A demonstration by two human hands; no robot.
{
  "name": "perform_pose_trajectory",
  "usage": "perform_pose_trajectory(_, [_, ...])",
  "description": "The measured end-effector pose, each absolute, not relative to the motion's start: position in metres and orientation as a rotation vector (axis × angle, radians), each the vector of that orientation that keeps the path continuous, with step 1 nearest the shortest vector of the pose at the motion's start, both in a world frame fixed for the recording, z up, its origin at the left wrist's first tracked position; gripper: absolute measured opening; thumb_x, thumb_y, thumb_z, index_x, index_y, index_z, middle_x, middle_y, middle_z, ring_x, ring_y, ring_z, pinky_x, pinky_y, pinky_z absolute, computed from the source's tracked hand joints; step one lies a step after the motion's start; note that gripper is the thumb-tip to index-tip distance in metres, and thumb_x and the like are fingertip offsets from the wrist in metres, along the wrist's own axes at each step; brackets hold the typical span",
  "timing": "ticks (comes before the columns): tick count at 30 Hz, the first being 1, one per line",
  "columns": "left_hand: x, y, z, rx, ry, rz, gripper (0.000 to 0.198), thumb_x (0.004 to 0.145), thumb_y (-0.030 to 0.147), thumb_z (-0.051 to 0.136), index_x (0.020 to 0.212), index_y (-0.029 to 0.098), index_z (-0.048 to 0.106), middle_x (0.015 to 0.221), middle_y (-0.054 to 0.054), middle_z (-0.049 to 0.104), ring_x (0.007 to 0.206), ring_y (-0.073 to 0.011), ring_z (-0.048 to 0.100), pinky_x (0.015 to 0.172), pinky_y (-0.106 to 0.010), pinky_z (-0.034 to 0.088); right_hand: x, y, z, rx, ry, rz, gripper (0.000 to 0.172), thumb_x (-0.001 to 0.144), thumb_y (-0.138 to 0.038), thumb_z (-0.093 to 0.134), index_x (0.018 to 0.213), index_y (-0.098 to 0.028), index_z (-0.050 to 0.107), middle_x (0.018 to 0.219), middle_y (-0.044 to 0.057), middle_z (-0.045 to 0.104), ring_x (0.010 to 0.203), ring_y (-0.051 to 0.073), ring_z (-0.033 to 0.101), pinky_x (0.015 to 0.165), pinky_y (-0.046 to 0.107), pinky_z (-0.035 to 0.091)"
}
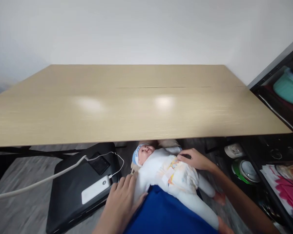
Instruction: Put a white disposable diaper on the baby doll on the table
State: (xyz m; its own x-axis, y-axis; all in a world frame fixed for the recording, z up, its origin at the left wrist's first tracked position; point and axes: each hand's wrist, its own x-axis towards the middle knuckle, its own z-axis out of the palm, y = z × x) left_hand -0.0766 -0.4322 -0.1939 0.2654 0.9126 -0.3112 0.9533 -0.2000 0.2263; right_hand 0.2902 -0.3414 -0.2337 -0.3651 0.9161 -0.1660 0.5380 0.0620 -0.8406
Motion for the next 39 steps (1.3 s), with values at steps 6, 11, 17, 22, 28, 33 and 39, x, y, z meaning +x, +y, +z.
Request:
perform_pose_trajectory(6, [-0.017,-0.376,-0.156,2.231,0.935,0.313,0.053,0.113,0.046,0.058,0.164,0.033,0.054,0.161,-0.012,0.063,0.144,-0.0342,0.061,0.121,-0.05,0.049,0.292,-0.349,-0.221,-1.417,-1.957,1.371,0.039,0.103,-0.057,0.065,0.104,-0.025,0.089,0.102,0.004,0.088,0.101,0.031,0.08,0.093,0.041,0.059])
perform_pose_trajectory(11, [0.02,-0.335,-0.182,2.136,0.626,0.416,0.032,0.113,0.044,0.059,0.136,0.027,0.073,0.138,-0.012,0.074,0.128,-0.0311,0.066,0.115,-0.047,0.049,0.294,-0.34,-0.224,-1.45,-1.984,1.351,0.037,0.099,-0.052,0.069,0.096,-0.023,0.091,0.095,0.003,0.088,0.098,0.033,0.08,0.085,0.039,0.057])
perform_pose_trajectory(17, [0.009,-0.334,-0.196,2.006,0.636,0.459,0.027,0.112,0.049,0.062,0.116,0.025,0.075,0.118,-0.008,0.076,0.115,-0.0268,0.065,0.109,-0.042,0.047,0.295,-0.329,-0.242,-1.442,-1.972,1.253,0.037,0.1,-0.05,0.067,0.089,-0.021,0.088,0.092,0.005,0.087,0.091,0.029,0.08,0.08,0.036,0.055])
perform_pose_trajectory(22, [0.006,-0.341,-0.194,1.938,0.706,0.518,0.028,0.112,0.05,0.062,0.11,0.024,0.073,0.115,-0.008,0.076,0.114,-0.0265,0.063,0.107,-0.042,0.047,0.304,-0.322,-0.255,-1.636,-1.915,1.008,0.039,0.104,-0.048,0.061,0.088,-0.02,0.083,0.092,0.008,0.086,0.091,0.028,0.079,0.088,0.039,0.057])
perform_pose_trajectory(28, [-0.022,-0.371,-0.181,1.889,0.674,0.553,0.031,0.115,0.047,0.056,0.108,0.02,0.07,0.106,-0.008,0.074,0.103,-0.0224,0.065,0.097,-0.036,0.052,0.281,-0.337,-0.217,-1.251,-2.015,1.126,0.034,0.108,-0.045,0.066,0.133,-0.025,0.078,0.135,0.009,0.08,0.127,0.026,0.073,0.112,0.04,0.054])
perform_pose_trajectory(33, [-0.041,-0.392,-0.172,1.975,0.475,0.312,0.021,0.109,0.042,0.068,0.104,0.022,0.075,0.092,-0.004,0.075,0.093,-0.0217,0.066,0.095,-0.035,0.052,0.265,-0.341,-0.193,-0.977,-2.293,1.241,0.033,0.106,-0.048,0.071,0.13,-0.027,0.077,0.131,0.008,0.077,0.126,0.026,0.07,0.116,0.042,0.051])
perform_pose_trajectory(39, [-0.006,-0.362,-0.178,1.949,0.64,0.435,0.033,0.112,0.052,0.06,0.122,0.023,0.071,0.11,-0.007,0.075,0.104,-0.0231,0.067,0.097,-0.036,0.054,0.332,-0.378,-0.172,-1.282,-2.176,1.37,0.048,0.107,-0.067,0.062,0.101,-0.022,0.079,0.089,0.003,0.075,0.082,0.021,0.067,0.079,0.033,0.052])
